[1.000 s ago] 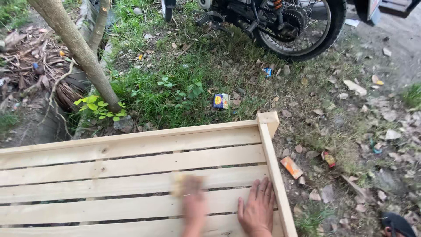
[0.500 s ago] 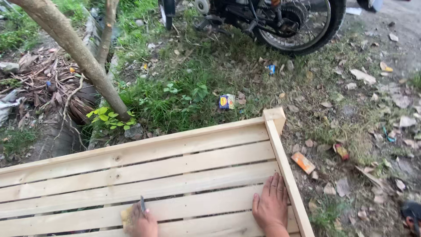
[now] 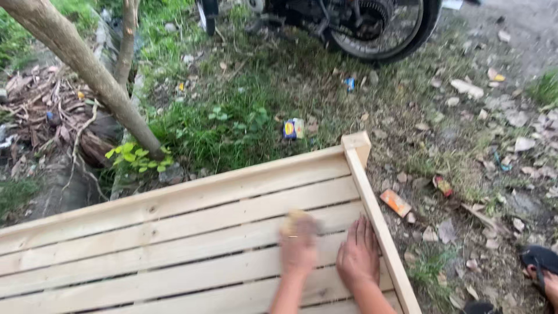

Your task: The person sands the slatted wooden surface of a bench frame with a sheet of sandpaper, rubbing it back and forth across the planks and along the edges and corner posts, steadying the frame with the other hand while kneeling beside it outdoors.

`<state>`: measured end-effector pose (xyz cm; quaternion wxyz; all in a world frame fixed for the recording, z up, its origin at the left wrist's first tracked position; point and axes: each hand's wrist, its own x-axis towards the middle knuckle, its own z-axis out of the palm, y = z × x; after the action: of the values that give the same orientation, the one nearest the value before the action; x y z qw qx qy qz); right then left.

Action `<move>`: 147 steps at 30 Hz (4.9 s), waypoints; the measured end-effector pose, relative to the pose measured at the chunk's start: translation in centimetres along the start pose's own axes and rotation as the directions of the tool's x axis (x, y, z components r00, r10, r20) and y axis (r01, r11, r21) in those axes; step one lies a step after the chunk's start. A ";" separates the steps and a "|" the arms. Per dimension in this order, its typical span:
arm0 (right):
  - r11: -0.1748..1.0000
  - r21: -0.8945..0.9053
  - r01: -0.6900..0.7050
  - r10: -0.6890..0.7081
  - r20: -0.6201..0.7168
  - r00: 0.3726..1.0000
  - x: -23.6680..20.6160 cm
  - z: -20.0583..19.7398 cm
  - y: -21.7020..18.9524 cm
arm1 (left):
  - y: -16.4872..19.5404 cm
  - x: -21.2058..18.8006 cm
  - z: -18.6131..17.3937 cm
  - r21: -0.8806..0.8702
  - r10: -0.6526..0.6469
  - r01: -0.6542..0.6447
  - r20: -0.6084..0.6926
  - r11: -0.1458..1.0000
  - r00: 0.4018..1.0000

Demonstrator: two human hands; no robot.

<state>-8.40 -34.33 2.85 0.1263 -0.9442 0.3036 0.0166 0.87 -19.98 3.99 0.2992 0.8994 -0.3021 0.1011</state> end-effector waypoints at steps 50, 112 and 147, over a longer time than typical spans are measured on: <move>0.999 0.031 0.015 -0.011 -0.124 0.992 -0.8 -2.5 -1.3 | -3.1 -3.8 -2.2 0.370 -0.395 0.292 0.245 0.882 0.885; 0.995 0.005 0.097 -0.093 -0.236 0.967 -0.7 -0.4 0.1 | -12.3 -3.5 -6.0 0.287 -0.516 0.508 -0.051 0.812 0.855; 0.998 0.067 0.008 -0.007 -0.018 1.000 -2.7 0.0 -13.7 | -25.7 -7.1 -18.4 0.252 -0.762 0.765 -0.133 0.593 0.634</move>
<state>-2.73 -22.03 6.22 0.1552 -0.9407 0.3018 -0.0026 10.71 10.82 3.89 0.1825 0.9743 0.1313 0.0108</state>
